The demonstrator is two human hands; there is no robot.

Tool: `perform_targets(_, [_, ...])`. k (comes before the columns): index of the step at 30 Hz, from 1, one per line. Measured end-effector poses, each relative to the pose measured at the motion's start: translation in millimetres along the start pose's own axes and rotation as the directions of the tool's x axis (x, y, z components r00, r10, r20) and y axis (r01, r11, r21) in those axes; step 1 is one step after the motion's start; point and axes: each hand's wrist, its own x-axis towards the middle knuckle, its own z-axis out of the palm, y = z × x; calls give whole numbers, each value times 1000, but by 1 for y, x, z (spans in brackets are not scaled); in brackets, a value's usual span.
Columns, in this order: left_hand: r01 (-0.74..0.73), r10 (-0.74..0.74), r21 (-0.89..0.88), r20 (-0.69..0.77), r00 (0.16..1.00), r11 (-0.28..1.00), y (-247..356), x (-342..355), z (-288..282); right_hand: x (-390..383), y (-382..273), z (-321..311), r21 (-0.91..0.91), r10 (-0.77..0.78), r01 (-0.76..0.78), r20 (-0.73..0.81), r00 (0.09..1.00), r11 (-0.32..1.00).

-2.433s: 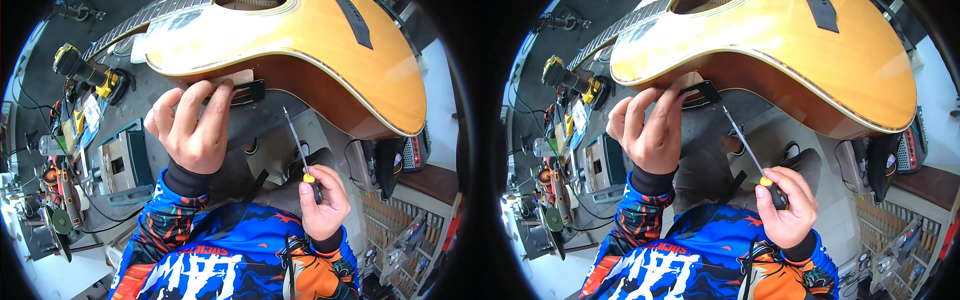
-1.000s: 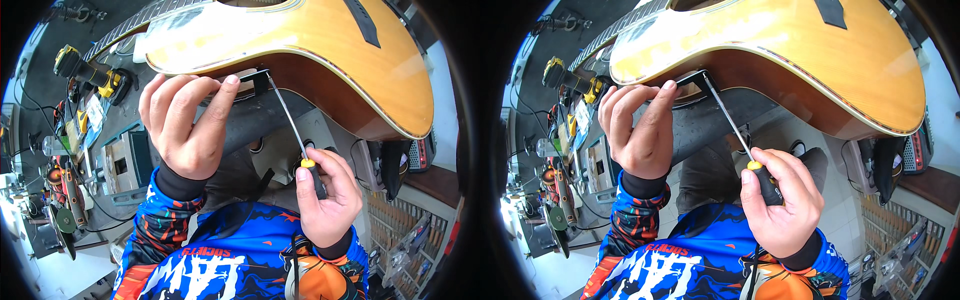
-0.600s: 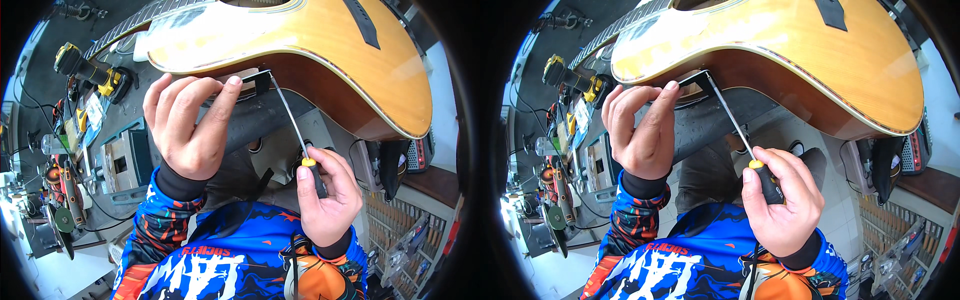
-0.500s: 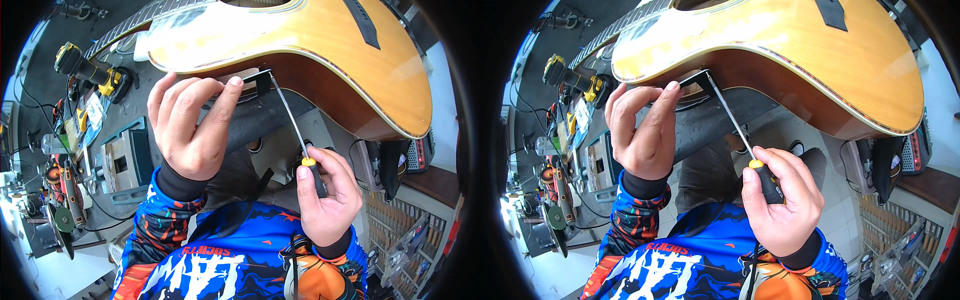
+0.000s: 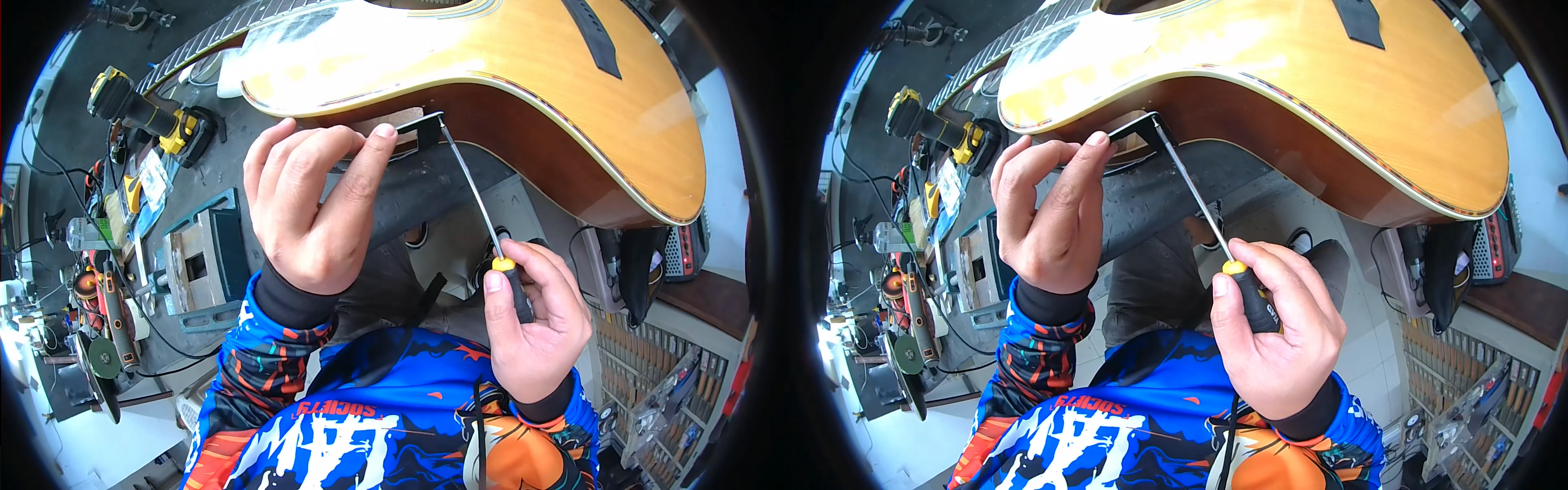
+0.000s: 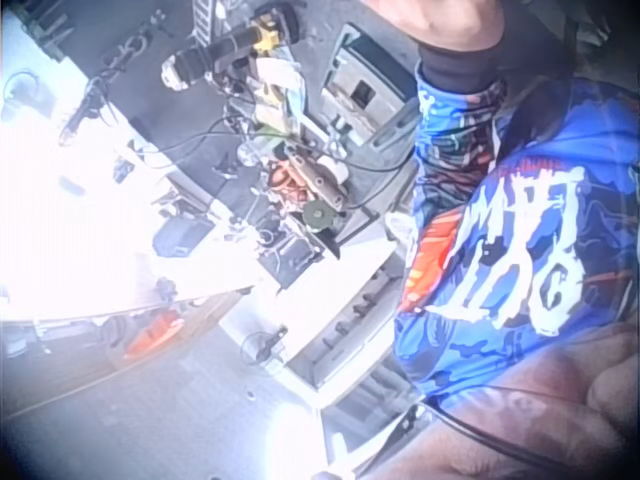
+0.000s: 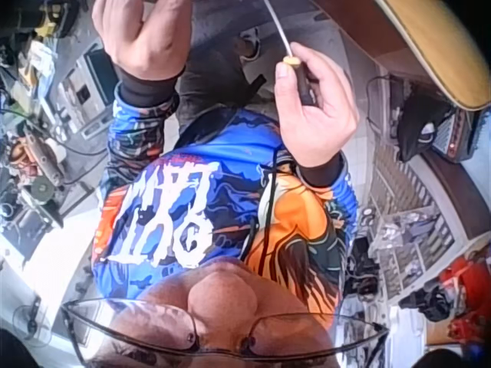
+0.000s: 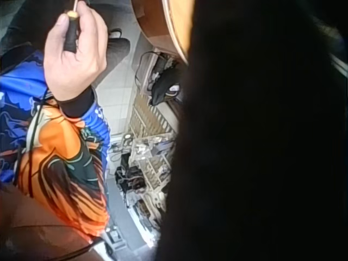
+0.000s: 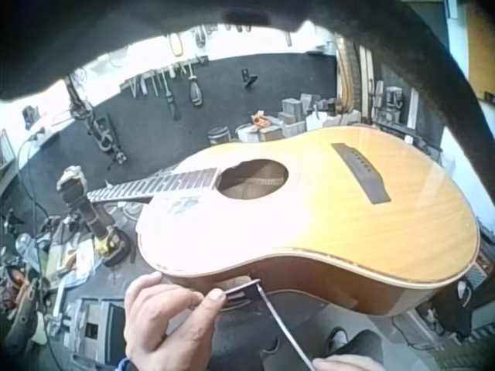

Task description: The person works on an acoustic guitar in a workshop, handling a small black component and a bag of screws. They use a screwdriver to adjust or install a part on the guitar's body near the soundhole. The person also moves a second guitar aside to access the workspace.

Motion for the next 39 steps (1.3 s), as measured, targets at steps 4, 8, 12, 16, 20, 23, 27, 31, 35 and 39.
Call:
perform_targets(4, [-6,6,-5,4,1000,1000,1,-1,-1,0,1,-1,-17,-13,13,5,1000,1000])
perform_targets(8, [-14,15,-23,18,1000,1000,0,-1,-1,0,1,-1,2,-10,10,3,1000,1000])
perform_targets(12, [-26,23,-66,-45,999,997,-1,-7,6,0,0,-1,5,-13,13,4,1000,1000])
perform_targets(16, [-34,28,-60,-94,995,998,-3,-7,11,0,-1,0,33,-2,2,6,1000,999])
perform_targets(20, [-30,32,28,-90,995,999,-5,-4,7,2,-2,2,66,12,-13,11,1000,998])
perform_targets(23, [-35,42,62,-116,992,998,-8,-5,11,2,-3,2,59,17,-19,23,1000,998])
perform_targets(27, [34,-31,46,-80,996,998,-2,1,9,5,-4,2,41,38,-39,30,999,998])
perform_targets(31, [83,-82,10,-55,995,996,-1,0,6,7,-6,3,0,23,-23,48,999,1000])
perform_targets(35, [89,-89,1,-16,996,996,0,4,3,8,-10,4,25,57,-59,51,997,998])
perform_targets(39, [102,-103,-31,-43,994,994,-2,1,7,7,-11,5,18,59,-60,52,997,998])
